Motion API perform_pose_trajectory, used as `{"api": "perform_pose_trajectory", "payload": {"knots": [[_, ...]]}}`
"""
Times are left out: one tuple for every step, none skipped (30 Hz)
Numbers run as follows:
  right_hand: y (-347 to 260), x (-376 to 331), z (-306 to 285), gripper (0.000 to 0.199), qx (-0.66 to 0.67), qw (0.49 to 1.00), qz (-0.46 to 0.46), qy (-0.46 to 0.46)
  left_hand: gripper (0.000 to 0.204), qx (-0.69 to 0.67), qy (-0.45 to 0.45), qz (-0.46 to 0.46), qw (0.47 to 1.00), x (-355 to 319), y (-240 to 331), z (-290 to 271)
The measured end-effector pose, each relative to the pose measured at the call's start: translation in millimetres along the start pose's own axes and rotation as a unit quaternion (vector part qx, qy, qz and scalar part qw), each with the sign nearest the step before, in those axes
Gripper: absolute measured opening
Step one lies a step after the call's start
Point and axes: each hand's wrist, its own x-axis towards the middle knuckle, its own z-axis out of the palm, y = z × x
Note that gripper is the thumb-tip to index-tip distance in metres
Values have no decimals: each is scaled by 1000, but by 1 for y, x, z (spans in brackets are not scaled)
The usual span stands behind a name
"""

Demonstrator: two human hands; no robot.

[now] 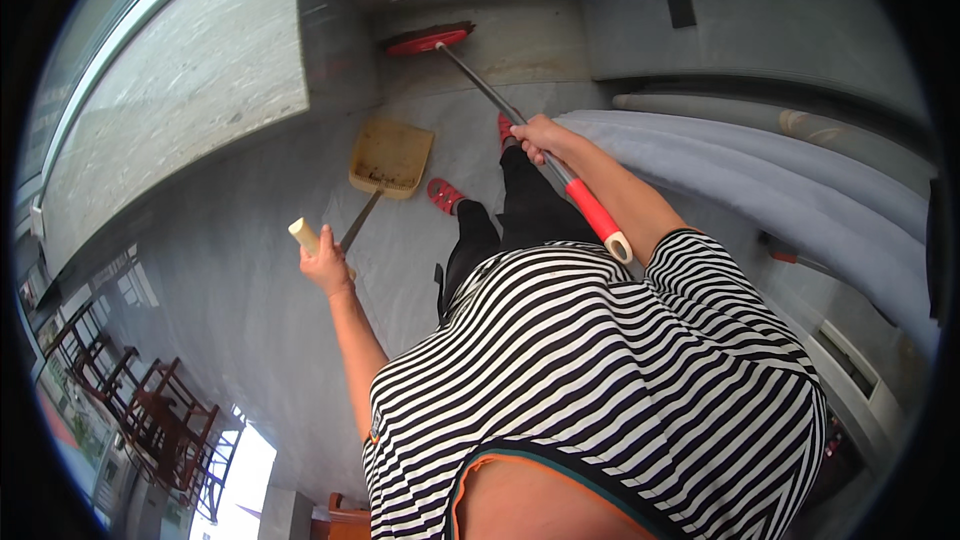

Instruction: The person sweeps a tiled floor using a red broom and a yellow dustpan. They move around furniture and sweep debris into the dustpan, then open a glass door to sweep the threshold area.

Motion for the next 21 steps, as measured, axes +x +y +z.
{"api": "perform_pose_trajectory", "payload": {"knots": [[3,-18,-3,30,-5,1000,-12,6,23,16,7,6,1000,0,0,-2],[-2,-34,-7,31,-20,999,-23,30,23,9,5,4,1000,-1,0,1],[-3,-33,-14,31,-22,999,-30,23,23,5,3,3,1000,-2,3,2],[-6,-25,-21,32,-24,999,-36,10,23,6,4,-1,1000,-2,6,3],[-12,-15,-26,32,-27,999,-43,-2,23,6,5,-5,1000,-2,8,5],[-25,-6,-23,33,32,999,-25,-9,23,8,5,-10,1000,0,9,6],[-32,21,-24,33,84,995,-32,-47,23,-2,-1,-10,1000,2,10,8],[-34,45,-19,32,135,986,-37,-88,23,-11,-3,-11,1000,4,10,7],[-41,51,-5,31,73,996,-24,-51,23,-19,-6,-12,1000,4,9,7],[-54,51,9,30,11,1000,-12,-13,24,-5,-6,-17,1000,3,11,10],[-58,49,17,29,-51,998,-1,22,24,1,-5,-17,1000,1,13,11],[-48,48,16,29,-105,994,-7,18,24,6,-6,-18,1000,-1,14,12],[-38,48,13,28,-164,986,-19,17,23,3,-6,-18,1000,-1,16,16],[-25,48,8,27,-221,975,-30,16,23,11,0,-21,1000,-1,17,18],[-10,48,-5,27,-256,966,-23,10,23,16,6,-26,1000,-2,18,20],[-2,34,-17,29,-240,971,-17,13,22,20,14,-31,999,-3,17,21],[11,27,-32,31,-213,977,-9,-14,22,17,14,-28,999,-4,18,23],[8,1,-43,32,-181,983,25,-33,21,16,15,-25,999,-4,18,23],[18,-8,-57,32,-146,987,36,-54,21,16,17,-22,999,-4,18,22],[25,-25,-68,27,-173,983,40,-49,21,17,17,-19,1000,-2,17,20],[30,-38,-84,24,-167,984,46,-39,21,16,18,-18,1000,-3,12,24]]}}
